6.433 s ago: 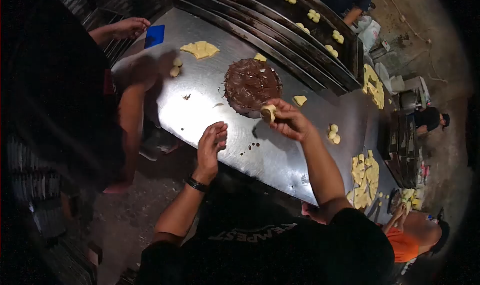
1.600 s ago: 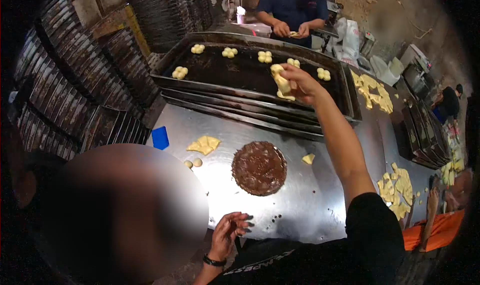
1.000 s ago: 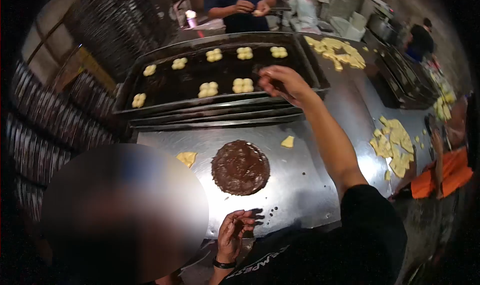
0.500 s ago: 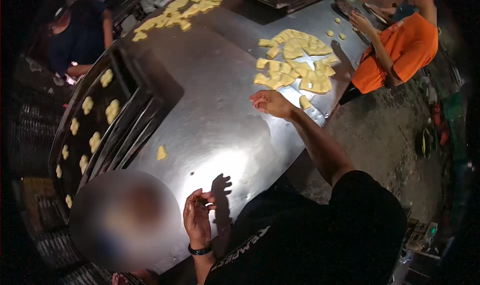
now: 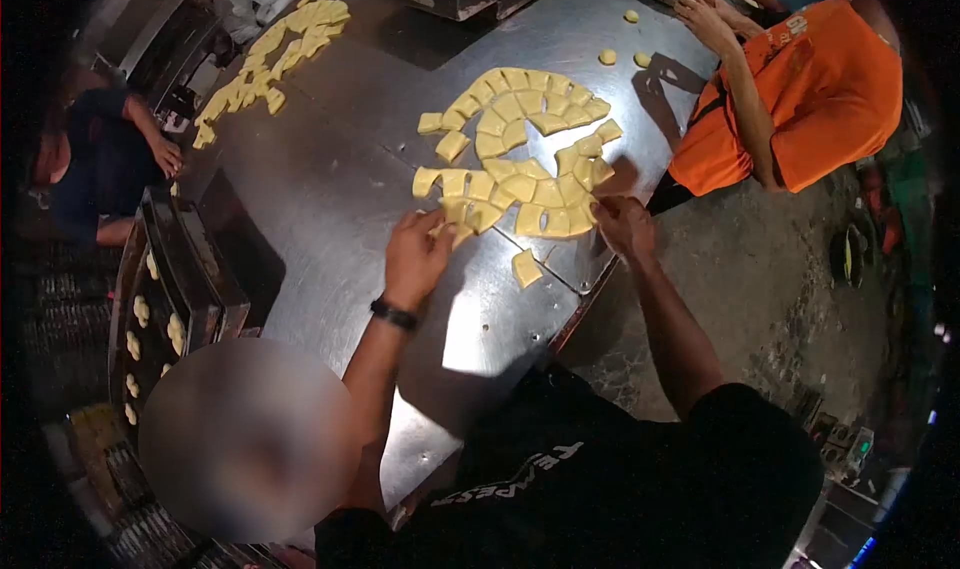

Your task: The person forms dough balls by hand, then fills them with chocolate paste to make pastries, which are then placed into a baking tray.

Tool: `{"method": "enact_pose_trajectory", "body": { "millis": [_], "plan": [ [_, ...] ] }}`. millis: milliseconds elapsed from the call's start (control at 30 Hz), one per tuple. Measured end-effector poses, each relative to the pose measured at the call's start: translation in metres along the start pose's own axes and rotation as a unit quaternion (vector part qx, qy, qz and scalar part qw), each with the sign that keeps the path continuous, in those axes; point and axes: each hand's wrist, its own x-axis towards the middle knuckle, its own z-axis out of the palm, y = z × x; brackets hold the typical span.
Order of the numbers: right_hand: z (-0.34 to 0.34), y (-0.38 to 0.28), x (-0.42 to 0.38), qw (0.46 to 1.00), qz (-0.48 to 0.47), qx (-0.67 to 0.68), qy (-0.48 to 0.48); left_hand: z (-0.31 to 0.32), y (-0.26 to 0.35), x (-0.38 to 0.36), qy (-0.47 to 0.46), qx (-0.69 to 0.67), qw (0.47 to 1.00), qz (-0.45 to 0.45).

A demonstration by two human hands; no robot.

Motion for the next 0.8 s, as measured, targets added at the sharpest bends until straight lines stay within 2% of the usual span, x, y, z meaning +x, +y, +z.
{"method": "enact_pose_trajectory", "body": {
  "millis": [100,167,267,300,333,400,433,500,567,600,667,733,800],
  "plan": [
    [0.033,0.010,0.012,0.995,-0.066,-0.021,0.071,0.035,0.008,0.051,0.020,0.169,0.984,0.052],
    [0.046,0.017,0.019,0.989,-0.127,-0.018,0.074,0.044,0.001,0.068,0.071,0.217,0.974,-0.013],
    [0.031,-0.004,0.012,0.998,-0.050,0.023,-0.005,0.048,-0.028,0.068,0.127,0.239,0.955,-0.119],
    [0.033,-0.006,0.008,0.991,-0.064,0.114,0.015,0.044,-0.039,0.063,0.139,0.246,0.949,-0.138],
    [0.035,-0.012,0.004,0.985,-0.033,0.171,0.013,0.042,-0.048,0.056,0.150,0.253,0.942,-0.159],
    [0.039,-0.029,-0.002,0.959,0.026,0.281,0.008,0.046,-0.066,0.042,0.098,0.295,0.940,-0.138],
    [0.051,-0.030,0.002,0.952,-0.004,0.305,0.040,0.046,-0.070,0.043,0.077,0.315,0.938,-0.125],
    [0.080,-0.027,0.008,0.930,-0.063,0.349,0.098,0.053,-0.070,0.047,0.051,0.290,0.950,-0.108],
    [0.092,-0.023,0.015,0.920,-0.045,0.387,0.039,0.060,-0.066,0.047,0.042,0.239,0.966,-0.089],
    [0.096,-0.025,0.019,0.913,-0.037,0.406,0.009,0.064,-0.063,0.046,0.073,0.182,0.979,-0.063],
    [0.103,-0.029,0.026,0.921,-0.025,0.389,0.006,0.077,-0.055,0.046,0.134,0.067,0.989,-0.006],
    [0.105,-0.038,0.039,0.930,-0.020,0.366,-0.014,0.083,-0.034,0.043,0.137,-0.189,0.970,-0.072],
    [0.101,-0.048,0.049,0.940,-0.013,0.336,-0.052,0.077,-0.009,0.044,0.173,-0.181,0.966,-0.069]
  ]
}}
